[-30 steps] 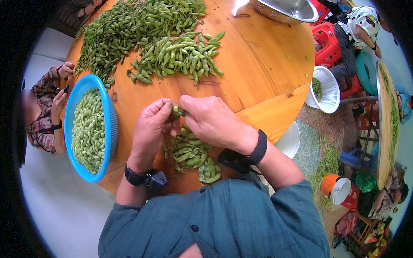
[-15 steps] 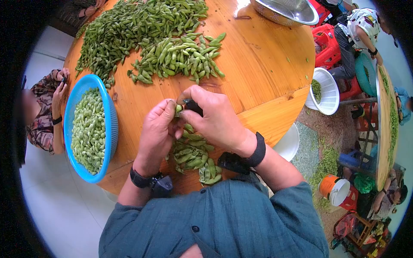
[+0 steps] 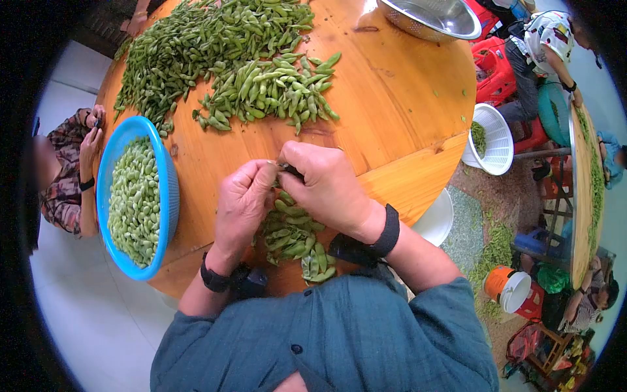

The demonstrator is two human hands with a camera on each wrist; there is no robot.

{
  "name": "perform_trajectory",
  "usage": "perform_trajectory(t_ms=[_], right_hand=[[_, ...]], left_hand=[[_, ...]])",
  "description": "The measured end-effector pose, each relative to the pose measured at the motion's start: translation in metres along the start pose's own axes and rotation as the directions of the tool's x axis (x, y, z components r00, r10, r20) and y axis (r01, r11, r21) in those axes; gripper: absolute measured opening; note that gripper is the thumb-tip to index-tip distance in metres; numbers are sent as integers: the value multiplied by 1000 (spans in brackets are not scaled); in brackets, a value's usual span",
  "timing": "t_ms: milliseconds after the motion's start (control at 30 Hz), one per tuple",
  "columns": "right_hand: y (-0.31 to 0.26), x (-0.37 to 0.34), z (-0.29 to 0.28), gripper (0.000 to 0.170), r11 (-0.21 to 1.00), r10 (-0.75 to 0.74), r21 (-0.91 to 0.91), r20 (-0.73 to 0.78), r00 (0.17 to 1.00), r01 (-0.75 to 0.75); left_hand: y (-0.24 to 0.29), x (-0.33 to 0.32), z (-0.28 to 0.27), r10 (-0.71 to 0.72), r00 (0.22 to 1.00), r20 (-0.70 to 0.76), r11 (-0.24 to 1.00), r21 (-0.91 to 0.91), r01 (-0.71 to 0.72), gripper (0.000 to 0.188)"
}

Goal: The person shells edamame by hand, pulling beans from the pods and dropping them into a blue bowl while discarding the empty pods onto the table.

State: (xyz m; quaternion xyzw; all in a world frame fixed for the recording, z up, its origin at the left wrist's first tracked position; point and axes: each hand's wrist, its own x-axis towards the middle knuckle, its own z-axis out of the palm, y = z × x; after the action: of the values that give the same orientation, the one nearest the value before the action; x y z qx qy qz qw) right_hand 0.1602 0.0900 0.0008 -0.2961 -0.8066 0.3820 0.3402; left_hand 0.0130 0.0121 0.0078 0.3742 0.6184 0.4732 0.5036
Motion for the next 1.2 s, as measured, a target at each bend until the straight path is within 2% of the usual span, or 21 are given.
perform_trajectory(t_ms=[100,133,167,200,267,300,367,400,433,500,533,600,633,700,767,900,967,1000,1033,1100,1200], right_hand=[[0,-1,0,10,1000,10,-10,-20,1000,-11],[-1,-1,0,10,1000,7,-11,-21,1000,-7],[-3,-2,0,9,992,102,75,-28,994,-100],[-3,-3,0,8,968,197,162,-27,980,-191],[-4,-5,-4,8,980,176,103,-46,983,-171],[-4,-5,-5,9,987,156,44,-64,986,-153],[-8,-7,-5,10,992,121,24,-22,992,-121],[-9,-9,-4,11,996,89,7,21,996,-89],[-9,-11,-2,11,996,87,6,21,996,-88],[-6,-14,2,15,999,28,31,124,992,-32],[-6,-16,0,17,1000,30,-15,201,979,-28],[-9,-19,0,17,999,-36,30,281,959,29],[-10,-20,0,17,994,-102,81,357,928,78],[-14,-20,-3,18,993,-96,100,382,919,63],[-18,-18,-7,20,999,37,22,358,933,-48],[1,-20,-10,16,986,147,42,225,963,-160],[5,-15,-14,10,984,161,68,74,984,-166],[4,-13,-17,11,984,154,80,40,987,-157],[5,-11,-17,11,984,154,81,40,987,-157],[7,-9,-17,15,918,324,235,22,946,-319],[6,-5,-14,16,870,382,338,-5,924,-358]], left_hand=[[1,2,-2,-57,998,40,996,-59,59,23],[-5,6,-7,-112,988,105,977,-169,128,23],[-9,11,-11,-159,972,175,942,-269,202,22],[-12,14,-14,-156,972,175,942,-269,200,22],[-16,21,-17,-138,968,208,879,-424,216,21],[-13,25,-17,-137,969,208,879,-425,216,21],[-6,33,-16,-140,987,73,900,-406,158,22],[-6,39,-19,-117,989,89,942,-306,139,22],[-9,47,-18,-116,989,89,942,-307,138,22],[-13,64,-10,195,981,0,979,63,-195,18],[-9,67,-7,199,980,0,978,63,-199,18],[0,71,0,289,957,38,809,524,-265,22],[0,73,6,289,957,38,810,523,-265,22],[-3,77,15,487,872,50,550,758,-350,25],[-10,82,14,525,849,50,546,746,-382,23],[-11,82,-2,497,868,-2,679,624,-387,18],[-6,74,-12,194,981,8,962,193,-192,11],[6,65,-15,-5,999,46,998,67,2,8],[12,57,-18,-6,999,46,998,68,3,8],[16,44,-22,-188,973,132,968,-140,206,12],[9,31,-19,-126,978,168,970,-187,157,14]])
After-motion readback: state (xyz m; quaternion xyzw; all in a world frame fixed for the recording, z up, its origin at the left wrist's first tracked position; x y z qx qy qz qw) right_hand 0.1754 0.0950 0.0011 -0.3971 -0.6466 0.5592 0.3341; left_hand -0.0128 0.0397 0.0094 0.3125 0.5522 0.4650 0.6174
